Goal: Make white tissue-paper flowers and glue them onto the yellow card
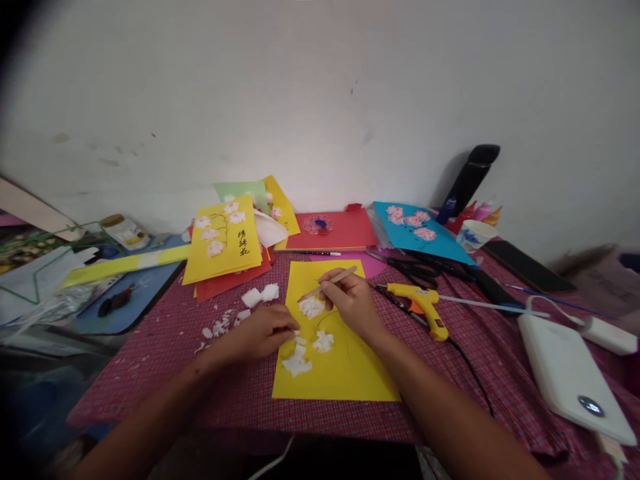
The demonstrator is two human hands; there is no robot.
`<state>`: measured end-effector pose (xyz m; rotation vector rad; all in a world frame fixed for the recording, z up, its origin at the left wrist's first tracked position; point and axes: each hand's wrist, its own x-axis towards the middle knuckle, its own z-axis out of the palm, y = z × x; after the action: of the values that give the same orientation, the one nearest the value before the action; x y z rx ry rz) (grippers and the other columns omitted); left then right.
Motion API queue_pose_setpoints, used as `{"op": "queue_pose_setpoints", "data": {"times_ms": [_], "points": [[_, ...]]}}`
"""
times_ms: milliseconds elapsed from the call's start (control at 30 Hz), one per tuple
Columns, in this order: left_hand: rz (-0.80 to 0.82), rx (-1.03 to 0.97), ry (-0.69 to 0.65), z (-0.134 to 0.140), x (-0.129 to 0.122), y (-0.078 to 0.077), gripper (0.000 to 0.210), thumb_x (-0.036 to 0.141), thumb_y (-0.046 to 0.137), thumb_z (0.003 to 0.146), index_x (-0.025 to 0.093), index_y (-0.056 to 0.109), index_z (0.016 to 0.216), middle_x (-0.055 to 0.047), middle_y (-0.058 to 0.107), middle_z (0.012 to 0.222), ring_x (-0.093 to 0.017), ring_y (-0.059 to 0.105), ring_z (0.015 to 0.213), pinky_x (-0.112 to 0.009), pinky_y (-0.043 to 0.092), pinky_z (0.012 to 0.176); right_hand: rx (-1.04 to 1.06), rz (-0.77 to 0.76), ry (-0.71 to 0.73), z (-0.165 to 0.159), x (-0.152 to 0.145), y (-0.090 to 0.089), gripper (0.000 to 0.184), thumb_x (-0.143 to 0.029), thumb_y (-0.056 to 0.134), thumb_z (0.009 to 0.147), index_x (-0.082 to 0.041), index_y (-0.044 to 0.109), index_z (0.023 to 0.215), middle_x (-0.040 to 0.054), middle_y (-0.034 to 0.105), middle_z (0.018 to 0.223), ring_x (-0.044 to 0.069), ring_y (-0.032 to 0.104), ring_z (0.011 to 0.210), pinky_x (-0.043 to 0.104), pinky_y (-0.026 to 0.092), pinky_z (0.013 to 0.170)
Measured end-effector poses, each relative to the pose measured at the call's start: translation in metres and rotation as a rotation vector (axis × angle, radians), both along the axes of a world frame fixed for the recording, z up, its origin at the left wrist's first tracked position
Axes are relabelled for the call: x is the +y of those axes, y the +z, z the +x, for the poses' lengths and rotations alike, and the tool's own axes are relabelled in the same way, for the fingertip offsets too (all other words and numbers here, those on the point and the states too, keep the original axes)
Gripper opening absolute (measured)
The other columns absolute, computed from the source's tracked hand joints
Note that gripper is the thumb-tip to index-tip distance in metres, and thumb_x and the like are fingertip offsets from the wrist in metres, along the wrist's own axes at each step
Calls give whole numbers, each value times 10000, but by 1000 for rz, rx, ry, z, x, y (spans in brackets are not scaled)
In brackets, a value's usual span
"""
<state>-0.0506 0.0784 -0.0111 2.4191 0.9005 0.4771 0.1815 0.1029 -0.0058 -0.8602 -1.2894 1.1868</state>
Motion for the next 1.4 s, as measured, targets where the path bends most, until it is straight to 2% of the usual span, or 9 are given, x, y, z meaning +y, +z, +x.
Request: {"op": "queue_pose_setpoints", "data": {"times_ms": [167, 367, 467, 633, 667, 867, 1000, 1133, 1400], "points": [[-7, 34, -167, -1, -4, 0, 363, 73, 477, 879, 192, 749, 1088, -98, 721, 944, -205, 654, 909, -290, 493, 839, -180, -1, 37, -1, -4, 1, 93, -286, 663, 751, -203, 625, 734, -41, 554, 562, 113, 481, 455, 243, 376, 451], [-104, -4, -218, -8, -5, 7, 428, 2, 465, 810, 188, 763, 1053, -88, 742, 949, -188, 673, 902, -268, 502, 849, -276, 49, 38, 1, -4, -5, 62, -257, 606, 756, -201, 631, 746, -34, 544, 605, 118, 464, 474, 255, 357, 467], [-66, -44, -74, -19, 3, 10, 373, 63, 476, 870, 225, 763, 1045, -64, 749, 957, -188, 671, 889, -274, 490, 831, -290, 57, 36, 1, -3, -6, 73, -263, 605, 768, -198, 635, 750, -32, 547, 609, 120, 465, 479, 257, 353, 476], [144, -163, 496, -44, 27, 3, 227, 124, 574, 837, 212, 763, 926, -66, 723, 910, -213, 641, 840, -305, 467, 804, -300, 57, 45, 0, -3, -4, 82, -268, 608, 780, -196, 642, 759, -32, 547, 602, 123, 478, 487, 257, 352, 478], [158, -138, 547, -48, 31, 0, 215, 125, 595, 815, 205, 758, 931, -71, 716, 904, -219, 636, 821, -315, 468, 793, -294, 54, 51, -1, -3, -4, 83, -269, 609, 779, -195, 641, 760, -32, 547, 605, 122, 480, 488, 256, 353, 478], [209, 41, 489, -54, 40, -17, 256, 111, 578, 827, 186, 724, 1024, -100, 711, 1047, -256, 624, 1002, -380, 461, 947, -290, 55, 60, -1, -4, -6, 85, -260, 609, 768, -187, 642, 739, -21, 559, 649, 113, 479, 499, 250, 360, 479], [223, 167, 463, -51, 38, -16, 240, 118, 558, 852, 155, 700, 1042, -105, 701, 1051, -234, 625, 1003, -353, 473, 945, -282, 45, 63, -2, -4, -7, 89, -262, 606, 771, -185, 646, 753, -16, 564, 667, 113, 485, 506, 248, 374, 484], [240, 243, 443, -49, 38, -12, 190, 143, 516, 896, 165, 703, 921, -88, 704, 959, -221, 631, 933, -335, 481, 894, -292, 58, 63, -2, -4, -6, 96, -263, 604, 781, -183, 650, 755, -8, 579, 685, 110, 485, 505, 244, 371, 477], [249, 268, 462, -52, 41, -15, 239, 171, 480, 937, 158, 718, 934, -103, 717, 994, -227, 649, 939, -331, 487, 893, -297, 74, 72, -2, -3, -8, 96, -256, 601, 789, -184, 645, 743, -6, 584, 670, 113, 496, 496, 242, 389, 467]]}}
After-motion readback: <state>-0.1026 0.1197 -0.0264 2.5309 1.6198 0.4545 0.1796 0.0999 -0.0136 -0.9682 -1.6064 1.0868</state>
